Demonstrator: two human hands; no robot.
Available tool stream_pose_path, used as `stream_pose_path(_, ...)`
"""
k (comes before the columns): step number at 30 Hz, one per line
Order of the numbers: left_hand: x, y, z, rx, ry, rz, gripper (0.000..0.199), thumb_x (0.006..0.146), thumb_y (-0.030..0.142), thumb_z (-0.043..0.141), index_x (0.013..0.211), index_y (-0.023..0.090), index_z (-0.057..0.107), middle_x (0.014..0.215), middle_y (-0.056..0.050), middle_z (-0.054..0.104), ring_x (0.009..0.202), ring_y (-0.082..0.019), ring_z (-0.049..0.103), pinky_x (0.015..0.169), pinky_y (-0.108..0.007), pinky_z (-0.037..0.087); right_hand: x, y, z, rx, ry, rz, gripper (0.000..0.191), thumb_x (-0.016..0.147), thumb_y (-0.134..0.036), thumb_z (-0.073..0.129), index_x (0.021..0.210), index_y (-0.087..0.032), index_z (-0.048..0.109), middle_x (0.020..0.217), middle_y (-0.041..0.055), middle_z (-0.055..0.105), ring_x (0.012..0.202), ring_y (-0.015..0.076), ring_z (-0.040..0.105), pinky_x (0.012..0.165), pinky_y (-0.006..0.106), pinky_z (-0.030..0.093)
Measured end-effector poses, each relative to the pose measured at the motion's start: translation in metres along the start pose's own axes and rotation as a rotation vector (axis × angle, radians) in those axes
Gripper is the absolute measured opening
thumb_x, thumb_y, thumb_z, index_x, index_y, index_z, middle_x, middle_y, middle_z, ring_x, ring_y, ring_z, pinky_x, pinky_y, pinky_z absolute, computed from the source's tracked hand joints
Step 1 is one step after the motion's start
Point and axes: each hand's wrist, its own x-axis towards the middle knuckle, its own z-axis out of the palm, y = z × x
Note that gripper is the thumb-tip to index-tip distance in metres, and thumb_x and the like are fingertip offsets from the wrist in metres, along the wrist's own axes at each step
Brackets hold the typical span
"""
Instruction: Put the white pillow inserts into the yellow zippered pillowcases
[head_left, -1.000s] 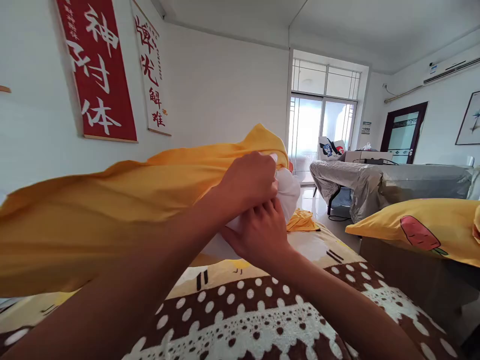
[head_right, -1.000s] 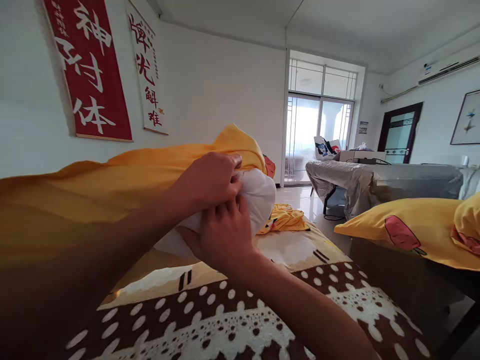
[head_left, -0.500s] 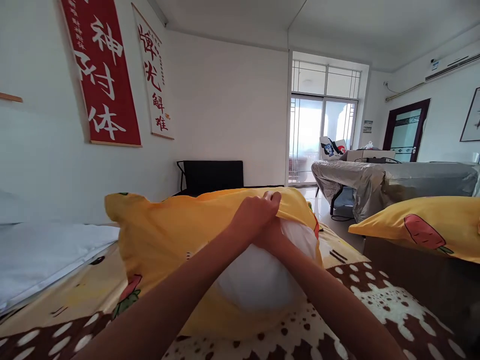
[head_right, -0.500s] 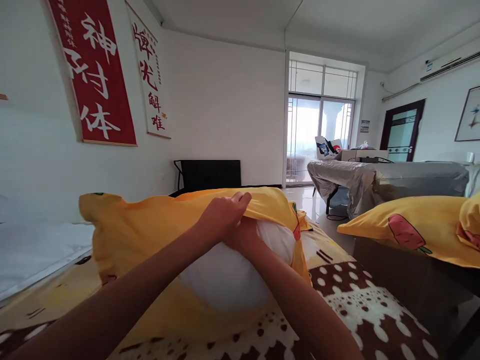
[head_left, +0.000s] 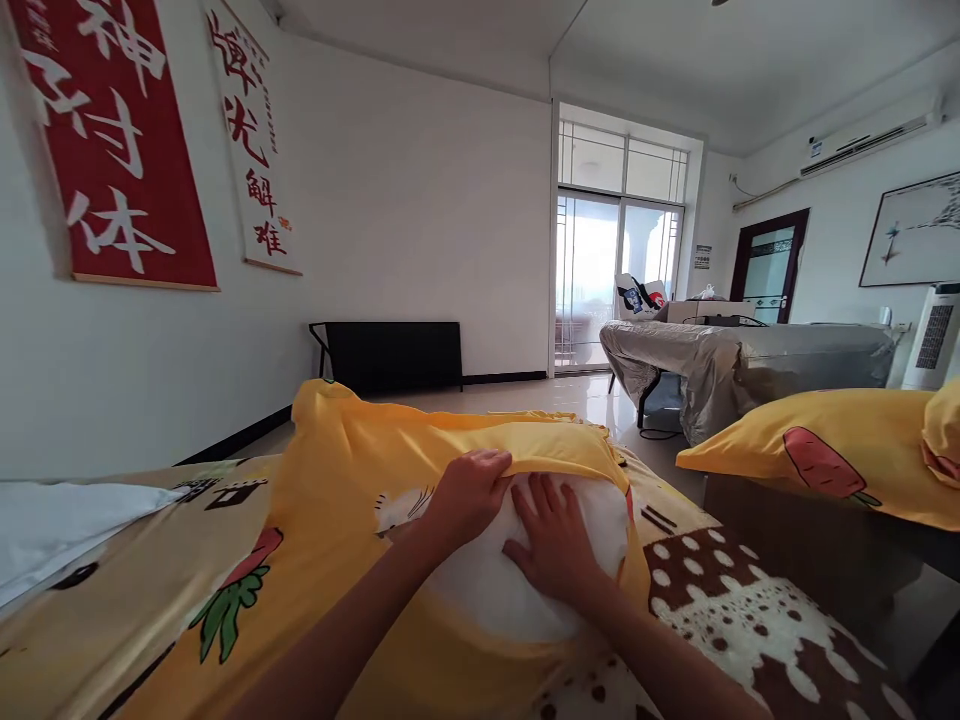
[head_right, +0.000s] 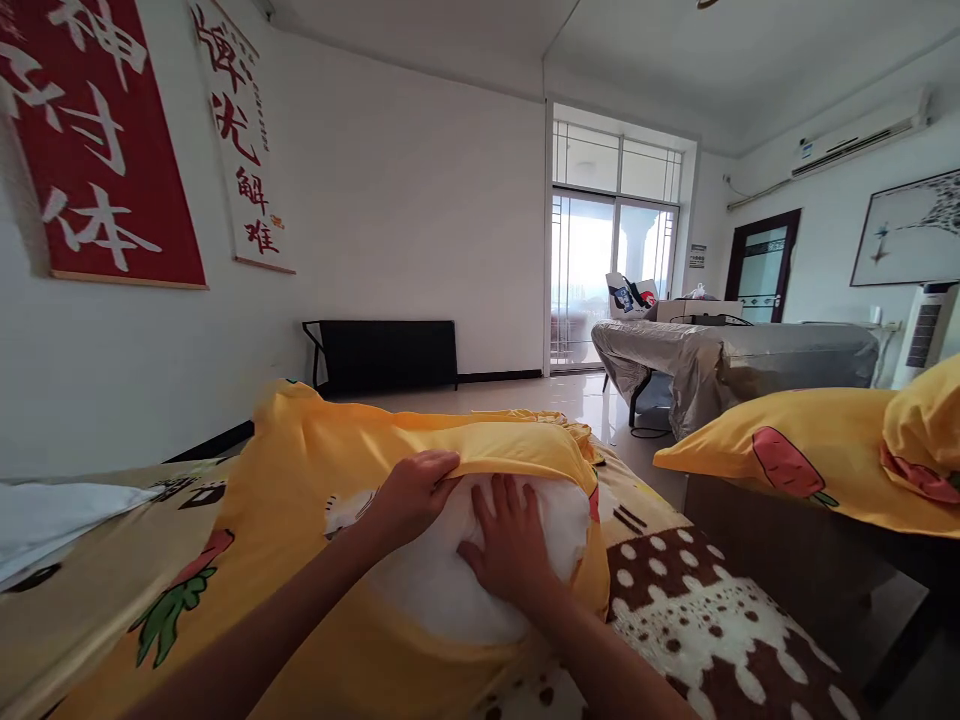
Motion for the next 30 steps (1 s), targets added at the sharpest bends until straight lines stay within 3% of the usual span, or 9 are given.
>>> stream_pose_path(4, -0.020, -0.009, -0.002, -0.022, -0.039, 0.050, 0.021, 0.087, 0.019, 0.040, 0.068, 0.019, 0.049, 0.075, -0.003, 0.063, 0.074, -0.018, 0.057, 0.067, -0.029, 0.038, 0.005, 0.012, 0.003, 0.144, 0.006, -0.040, 0.064, 0.081, -0.049, 0.058, 0.137, -0.022, 0.044, 0.140, 0.0112, 0.047, 0.129, 0.0304, 0.037, 0.109, 0.048, 0.023)
stream_pose_path(8, -0.037, -0.037, 0.001, 0.037, 0.054, 0.044, 0.018, 0.081, 0.011, 0.043, 0.065, 0.018, 0.047, 0.068, -0.002, 0.059, 0.066, -0.018, 0.054, 0.060, -0.027, 0.035, -0.021, 0.042, -0.017, 0.338, 0.280, -0.102, 0.028, 0.088, -0.033, 0.049, 0.111, -0.023, 0.061, 0.115, 0.0089, 0.063, 0.110, 0.0231, 0.054, 0.098, 0.040, 0.038)
stream_pose_path(11, -0.044, -0.042, -0.002, 0.046, 0.262, 0.151, 0.019, 0.082, 0.011, 0.044, 0.065, 0.018, 0.044, 0.061, 0.000, 0.054, 0.058, -0.015, 0.046, 0.058, -0.027, 0.033, -0.039, 0.077, -0.025, 0.261, 0.589, 0.283, 0.023, 0.080, -0.032, 0.053, 0.098, -0.019, 0.059, 0.095, 0.0098, 0.062, 0.094, 0.0251, 0.057, 0.086, 0.042, 0.043)
stream_pose_path(13, -0.047, -0.032, -0.010, 0.015, 0.433, 0.231, 0.022, 0.084, 0.010, 0.044, 0.064, 0.018, 0.041, 0.059, 0.001, 0.049, 0.055, -0.013, 0.041, 0.058, -0.026, 0.032, -0.043, 0.094, -0.026, 0.202, 0.539, 0.523, 0.041, 0.073, -0.036, 0.057, 0.109, -0.016, 0.055, 0.102, 0.0125, 0.059, 0.096, 0.0278, 0.055, 0.084, 0.044, 0.043)
stream_pose_path(16, -0.053, -0.011, -0.024, -0.075, 0.615, 0.316, 0.027, 0.083, 0.006, 0.046, 0.062, 0.019, 0.035, 0.056, 0.002, 0.041, 0.054, -0.013, 0.033, 0.056, -0.027, 0.029, -0.034, 0.101, -0.027, 0.304, 0.323, 0.694, 0.050, 0.074, -0.035, 0.053, 0.120, -0.017, 0.049, 0.109, 0.0129, 0.055, 0.092, 0.0246, 0.056, 0.079, 0.037, 0.045)
stream_pose_path(19, -0.072, 0.002, -0.034, -0.156, 0.655, 0.383, 0.028, 0.080, 0.004, 0.049, 0.063, 0.019, 0.033, 0.057, 0.002, 0.038, 0.056, -0.013, 0.030, 0.056, -0.029, 0.027, -0.012, 0.094, -0.033, 0.386, 0.414, 0.788, 0.045, 0.076, -0.036, 0.050, 0.116, -0.017, 0.051, 0.101, 0.0097, 0.057, 0.082, 0.0219, 0.057, 0.072, 0.033, 0.044)
stream_pose_path(25, -0.127, 0.011, -0.028, 0.118, 0.620, 0.403, 0.025, 0.084, 0.005, 0.033, 0.071, 0.018, 0.050, 0.059, -0.002, 0.046, 0.063, -0.016, 0.040, 0.069, -0.035, 0.034, 0.039, 0.066, -0.058, 0.472, 0.748, 0.505, 0.027, 0.080, -0.027, 0.043, 0.096, -0.018, 0.061, 0.088, 0.0042, 0.055, 0.077, 0.0175, 0.052, 0.068, 0.028, 0.040)
stream_pose_path(27, -0.132, 0.027, -0.021, 0.252, 0.568, 0.396, 0.026, 0.085, 0.007, 0.035, 0.080, 0.017, 0.059, 0.071, -0.005, 0.057, 0.073, -0.019, 0.049, 0.078, -0.039, 0.036, 0.052, 0.050, -0.072, 0.430, 0.840, 0.345, 0.023, 0.080, -0.024, 0.042, 0.089, -0.019, 0.063, 0.083, 0.0031, 0.053, 0.077, 0.0172, 0.050, 0.067, 0.028, 0.039)
stream_pose_path(30, -0.115, 0.061, -0.006, 0.349, 0.499, 0.599, 0.025, 0.086, 0.019, 0.042, 0.098, 0.016, 0.064, 0.100, -0.009, 0.064, 0.097, -0.023, 0.055, 0.091, -0.041, 0.036, 0.062, 0.028, -0.100, 0.276, 0.862, 0.133, 0.025, 0.080, -0.023, 0.044, 0.095, -0.019, 0.064, 0.083, 0.0041, 0.053, 0.078, 0.0177, 0.050, 0.068, 0.028, 0.038)
